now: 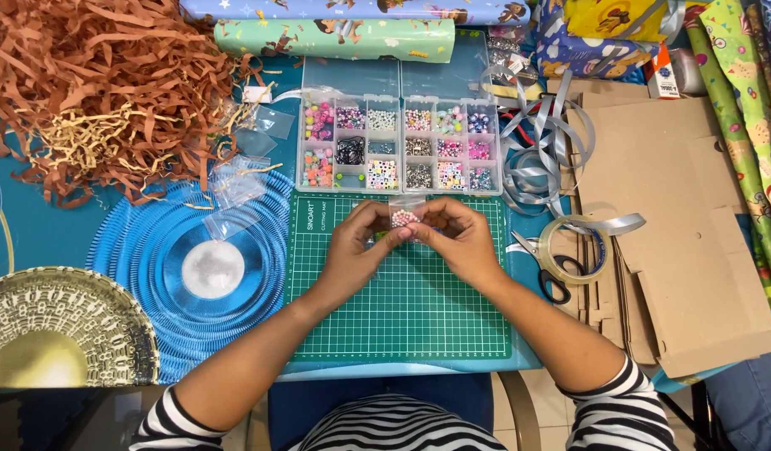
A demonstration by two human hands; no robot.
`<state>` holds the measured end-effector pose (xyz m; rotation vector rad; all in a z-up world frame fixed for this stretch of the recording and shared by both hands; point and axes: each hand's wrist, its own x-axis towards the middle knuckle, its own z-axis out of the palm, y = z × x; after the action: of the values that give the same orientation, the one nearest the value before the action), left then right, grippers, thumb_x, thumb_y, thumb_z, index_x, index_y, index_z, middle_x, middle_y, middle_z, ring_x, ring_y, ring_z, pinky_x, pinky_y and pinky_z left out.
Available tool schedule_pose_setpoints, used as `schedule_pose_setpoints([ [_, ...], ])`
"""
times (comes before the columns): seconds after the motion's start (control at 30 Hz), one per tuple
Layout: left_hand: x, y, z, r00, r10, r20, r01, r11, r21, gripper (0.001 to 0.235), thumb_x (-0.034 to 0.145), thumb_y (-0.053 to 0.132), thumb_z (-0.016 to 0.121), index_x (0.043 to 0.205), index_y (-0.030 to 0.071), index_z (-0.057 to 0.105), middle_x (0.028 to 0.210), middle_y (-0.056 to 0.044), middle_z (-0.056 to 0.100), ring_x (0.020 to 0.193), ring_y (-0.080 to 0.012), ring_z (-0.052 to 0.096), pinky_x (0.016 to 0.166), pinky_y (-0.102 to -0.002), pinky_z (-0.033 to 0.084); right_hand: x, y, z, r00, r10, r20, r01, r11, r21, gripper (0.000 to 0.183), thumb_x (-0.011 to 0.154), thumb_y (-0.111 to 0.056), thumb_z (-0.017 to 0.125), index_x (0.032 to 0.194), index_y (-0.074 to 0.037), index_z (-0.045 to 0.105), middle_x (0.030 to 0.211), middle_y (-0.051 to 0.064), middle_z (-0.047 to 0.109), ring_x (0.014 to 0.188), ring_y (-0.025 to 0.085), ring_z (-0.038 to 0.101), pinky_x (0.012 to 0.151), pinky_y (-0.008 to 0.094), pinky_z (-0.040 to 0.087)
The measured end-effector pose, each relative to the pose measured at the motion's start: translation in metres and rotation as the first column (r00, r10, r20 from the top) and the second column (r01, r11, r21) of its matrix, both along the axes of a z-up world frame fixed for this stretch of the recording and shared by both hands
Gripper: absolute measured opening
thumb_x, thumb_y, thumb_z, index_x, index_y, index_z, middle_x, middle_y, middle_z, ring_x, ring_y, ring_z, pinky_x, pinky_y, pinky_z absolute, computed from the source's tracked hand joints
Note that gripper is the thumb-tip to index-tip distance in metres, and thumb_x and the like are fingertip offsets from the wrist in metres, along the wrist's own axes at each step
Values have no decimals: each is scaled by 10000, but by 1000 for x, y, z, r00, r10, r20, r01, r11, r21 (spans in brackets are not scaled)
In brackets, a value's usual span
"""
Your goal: The person sorts small colorful beads from a compartmentalized box into individual clear plastic bags. They seal each bag by hand and place it on a green cutting mat. The workspace contains rolls of wrapping paper, ribbons, and shredded paper filler.
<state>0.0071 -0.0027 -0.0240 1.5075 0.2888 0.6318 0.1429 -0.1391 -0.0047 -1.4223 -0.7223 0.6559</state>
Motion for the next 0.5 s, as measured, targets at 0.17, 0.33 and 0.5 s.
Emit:
schedule_pose_setpoints([
  [0.17, -1, 0, -2, 1000, 13, -12, -13, 1000, -22, 235, 961, 42, 839, 1151, -57, 742, 1022, -148, 683, 1003, -313, 772, 900, -468, 645, 3, -1, -11, 1000, 13, -22, -12, 999, 34, 201, 934, -14, 855, 1114, 22, 773, 908, 103, 780, 856, 131, 761, 813, 303, 635],
  [0.33, 0, -2, 1, 999, 41, -33, -44, 996, -81, 199, 955, 34, 844, 1115, -45, 756, 988, -125, 693, 989, -234, 752, 882, -432, 657, 6, -3, -12, 1000, 23, 15, -23, 999, 29, 127, 1006, -46, 786, 1121, 7, 790, 944, 121, 783, 863, 123, 741, 793, 304, 621],
  [0.5, 1, -3, -3, 999, 31, -27, -32, 999, -27, 192, 945, 28, 855, 1095, -38, 758, 998, -116, 684, 964, -239, 761, 876, -405, 653, 1, 0, -9, 1000, 2, 13, -3, 997, 78, 141, 959, 13, 828, 1092, 40, 789, 926, 112, 766, 859, 123, 743, 820, 311, 628],
])
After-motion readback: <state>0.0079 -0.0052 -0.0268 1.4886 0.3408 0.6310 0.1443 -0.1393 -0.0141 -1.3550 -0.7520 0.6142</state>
